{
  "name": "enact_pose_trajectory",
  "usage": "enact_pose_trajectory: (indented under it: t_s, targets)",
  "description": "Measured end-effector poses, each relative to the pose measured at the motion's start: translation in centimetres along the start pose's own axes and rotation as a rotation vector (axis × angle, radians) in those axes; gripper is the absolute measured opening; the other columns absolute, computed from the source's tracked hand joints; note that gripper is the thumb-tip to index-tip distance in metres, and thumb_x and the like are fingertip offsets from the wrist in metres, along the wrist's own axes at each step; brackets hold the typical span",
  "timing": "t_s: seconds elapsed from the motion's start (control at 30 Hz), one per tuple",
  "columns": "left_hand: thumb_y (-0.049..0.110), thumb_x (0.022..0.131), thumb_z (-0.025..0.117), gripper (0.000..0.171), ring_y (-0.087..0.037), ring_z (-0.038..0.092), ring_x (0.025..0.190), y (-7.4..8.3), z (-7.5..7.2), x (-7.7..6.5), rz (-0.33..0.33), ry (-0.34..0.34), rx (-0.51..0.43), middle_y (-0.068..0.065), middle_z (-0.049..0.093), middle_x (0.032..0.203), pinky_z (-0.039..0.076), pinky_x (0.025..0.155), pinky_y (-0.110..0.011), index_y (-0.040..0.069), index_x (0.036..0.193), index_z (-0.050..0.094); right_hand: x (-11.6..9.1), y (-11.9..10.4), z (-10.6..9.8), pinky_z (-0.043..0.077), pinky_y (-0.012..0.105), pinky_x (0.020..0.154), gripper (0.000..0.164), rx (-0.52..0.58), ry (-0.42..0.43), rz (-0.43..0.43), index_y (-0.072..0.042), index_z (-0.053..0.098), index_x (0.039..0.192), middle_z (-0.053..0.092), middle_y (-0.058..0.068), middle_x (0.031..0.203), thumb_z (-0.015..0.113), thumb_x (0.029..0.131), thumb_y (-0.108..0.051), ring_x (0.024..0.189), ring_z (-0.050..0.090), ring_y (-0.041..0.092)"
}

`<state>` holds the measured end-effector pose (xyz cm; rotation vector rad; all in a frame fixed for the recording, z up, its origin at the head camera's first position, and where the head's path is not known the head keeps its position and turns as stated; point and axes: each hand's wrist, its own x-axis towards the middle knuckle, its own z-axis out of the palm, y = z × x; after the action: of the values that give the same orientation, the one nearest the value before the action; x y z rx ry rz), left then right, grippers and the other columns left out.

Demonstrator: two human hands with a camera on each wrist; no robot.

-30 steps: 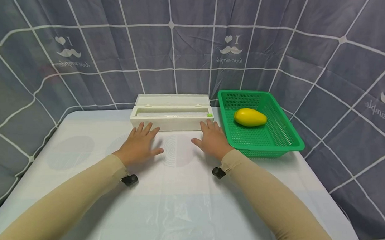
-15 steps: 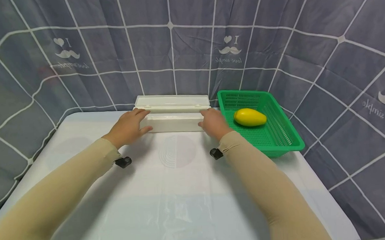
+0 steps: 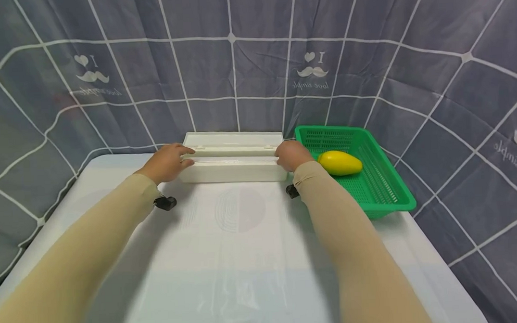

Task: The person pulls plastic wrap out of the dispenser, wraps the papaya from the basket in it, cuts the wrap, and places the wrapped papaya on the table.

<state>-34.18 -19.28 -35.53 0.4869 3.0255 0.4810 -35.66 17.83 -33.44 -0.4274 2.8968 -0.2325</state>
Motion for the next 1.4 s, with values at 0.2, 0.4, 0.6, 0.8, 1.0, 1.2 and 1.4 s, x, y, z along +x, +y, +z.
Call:
enact_pose_trajectory:
  t_s: [0.2, 0.4, 0.6, 0.8, 1.0, 1.2, 1.4]
  targets:
    - [0.033, 0.11, 0.056, 0.043, -0.047, 0.03, 0.156, -1.1, 0.8, 0.4, -0.051, -0.023, -0.057, -0.024, 0.04, 0.164, 0.028, 0.126, -0.063, 0.012, 0.147, 0.061, 0.4, -0.1, 0.1, 0.05, 0.05, 0.114, 0.033, -0.015, -0.016, 0.003, -0.009, 0.07, 0.138, 0.065, 0.013, 0.145, 0.062, 0.107, -0.017, 0.136, 0.059, 0.037]
    - [0.032, 0.109, 0.059, 0.034, -0.046, 0.042, 0.146, -1.2, 1.3, 1.1, -0.025, 0.027, -0.04, -0.02, 0.058, 0.147, 0.035, 0.123, -0.059, 0.013, 0.133, 0.072, 0.5, 0.1, 0.2, 0.05, 0.048, 0.114, 0.03, -0.052, 0.012, -0.022, -0.008, 0.073, 0.134, 0.068, 0.012, 0.142, 0.061, 0.107, -0.016, 0.133, 0.061, 0.036]
    - [0.029, 0.109, 0.057, 0.031, -0.044, 0.046, 0.142, -0.7, 1.4, 1.2, -0.011, 0.045, -0.028, -0.018, 0.064, 0.14, 0.035, 0.122, -0.057, 0.011, 0.127, 0.075, 0.5, 0.4, 0.6, 0.052, 0.046, 0.112, 0.027, -0.077, 0.062, -0.056, -0.006, 0.076, 0.129, 0.072, 0.013, 0.136, 0.062, 0.107, -0.016, 0.125, 0.066, 0.034]
    - [0.027, 0.108, 0.059, 0.028, -0.04, 0.055, 0.134, -1.0, 1.6, 1.5, 0.007, 0.091, -0.016, -0.014, 0.072, 0.127, 0.036, 0.12, -0.055, 0.009, 0.12, 0.077, 0.6, 0.5, 0.8, 0.049, 0.043, 0.108, 0.024, -0.12, 0.108, -0.103, -0.006, 0.079, 0.118, 0.075, 0.014, 0.125, 0.058, 0.108, -0.012, 0.107, 0.064, 0.029]
    - [0.029, 0.108, 0.059, 0.028, -0.038, 0.058, 0.125, -1.3, 1.6, 1.7, -0.013, 0.063, -0.027, -0.011, 0.075, 0.119, 0.036, 0.117, -0.057, 0.01, 0.121, 0.076, 1.1, 0.4, 1.2, 0.038, 0.041, 0.094, 0.027, -0.157, 0.136, -0.13, -0.005, 0.076, 0.102, 0.073, 0.011, 0.103, 0.05, 0.109, -0.008, 0.088, 0.051, 0.025]
    - [0.028, 0.108, 0.061, 0.026, -0.038, 0.061, 0.124, -1.4, 1.5, 1.9, -0.019, 0.062, -0.026, -0.01, 0.077, 0.116, 0.033, 0.119, -0.061, 0.011, 0.119, 0.076, 1.2, 0.4, 1.3, 0.045, 0.044, 0.109, 0.028, -0.158, 0.136, -0.113, -0.005, 0.079, 0.109, 0.077, 0.013, 0.113, 0.052, 0.11, -0.01, 0.099, 0.063, 0.028]
    - [0.025, 0.108, 0.058, 0.023, -0.038, 0.064, 0.117, -1.7, 1.7, 2.4, -0.005, 0.093, 0.01, -0.009, 0.075, 0.103, 0.036, 0.114, -0.06, 0.011, 0.114, 0.076, 1.3, 0.4, 1.4, 0.048, 0.049, 0.113, 0.027, -0.139, 0.126, -0.1, -0.004, 0.078, 0.116, 0.077, 0.015, 0.121, 0.054, 0.11, -0.015, 0.117, 0.066, 0.035]
